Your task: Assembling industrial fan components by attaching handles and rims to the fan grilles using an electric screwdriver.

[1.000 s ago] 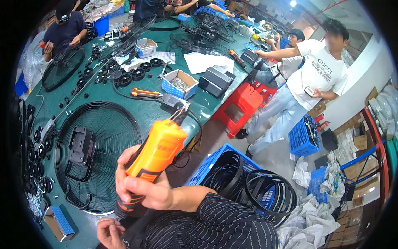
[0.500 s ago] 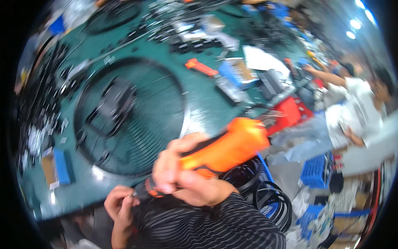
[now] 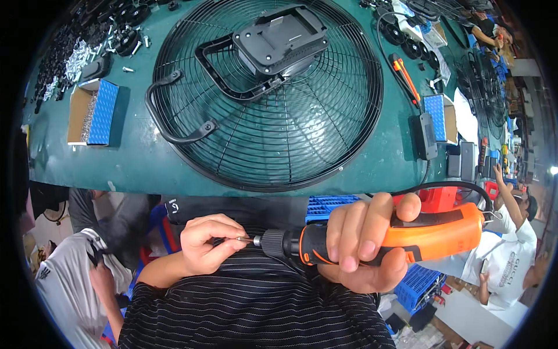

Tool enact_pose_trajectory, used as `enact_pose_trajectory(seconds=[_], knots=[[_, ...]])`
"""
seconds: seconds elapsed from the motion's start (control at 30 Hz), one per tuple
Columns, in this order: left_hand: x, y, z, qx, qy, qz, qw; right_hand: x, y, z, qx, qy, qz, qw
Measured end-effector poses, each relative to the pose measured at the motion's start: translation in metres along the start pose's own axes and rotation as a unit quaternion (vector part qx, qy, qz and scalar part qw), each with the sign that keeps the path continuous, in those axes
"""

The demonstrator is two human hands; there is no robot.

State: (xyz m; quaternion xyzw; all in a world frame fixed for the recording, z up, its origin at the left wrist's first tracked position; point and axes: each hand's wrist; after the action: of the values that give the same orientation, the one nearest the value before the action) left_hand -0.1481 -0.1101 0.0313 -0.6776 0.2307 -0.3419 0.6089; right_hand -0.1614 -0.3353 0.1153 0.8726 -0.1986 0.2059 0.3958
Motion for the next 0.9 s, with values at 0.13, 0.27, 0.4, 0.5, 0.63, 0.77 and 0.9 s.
enact_pose_trajectory(seconds=[0.13, 0.27, 0.4, 0.5, 0.63, 0.77, 0.9], knots=[[0.004, 0.004, 0.004, 0.039, 0.006, -0.023, 0.999, 0.001, -0.004, 0.0, -0.011, -0.018, 0.002, 1.0], [0.017, 0.012, 0.015, 0.17, -0.005, -0.091, 0.981, 0.005, -0.012, 0.0, -0.053, 0.012, -0.003, 0.999], [0.023, 0.016, 0.027, 0.339, -0.068, -0.081, 0.935, 0.008, -0.024, 0.001, -0.092, 0.109, 0.012, 0.99], [0.022, 0.017, 0.027, 0.446, -0.135, -0.026, 0.884, 0.012, -0.03, 0.0, -0.128, 0.184, 0.013, 0.974], [0.027, 0.025, 0.027, 0.497, -0.191, -0.02, 0.847, 0.029, -0.031, 0.005, -0.17, 0.312, -0.054, 0.933], [0.028, 0.029, 0.028, 0.487, -0.197, -0.001, 0.851, 0.037, -0.036, 0.002, -0.165, 0.334, -0.083, 0.924], [0.026, 0.031, 0.036, 0.48, -0.192, -0.003, 0.856, 0.044, -0.045, -0.001, -0.169, 0.364, -0.093, 0.911]])
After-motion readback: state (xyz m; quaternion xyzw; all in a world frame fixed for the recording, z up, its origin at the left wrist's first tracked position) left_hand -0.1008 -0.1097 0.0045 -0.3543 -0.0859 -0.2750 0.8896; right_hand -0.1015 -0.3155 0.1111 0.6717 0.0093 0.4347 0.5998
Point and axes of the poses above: each hand's wrist, its own x-axis towards the middle knuckle, its own z-axis out of the back of the hand, y = z × x, and after that the axes turned 15 degrees about y, right-handed
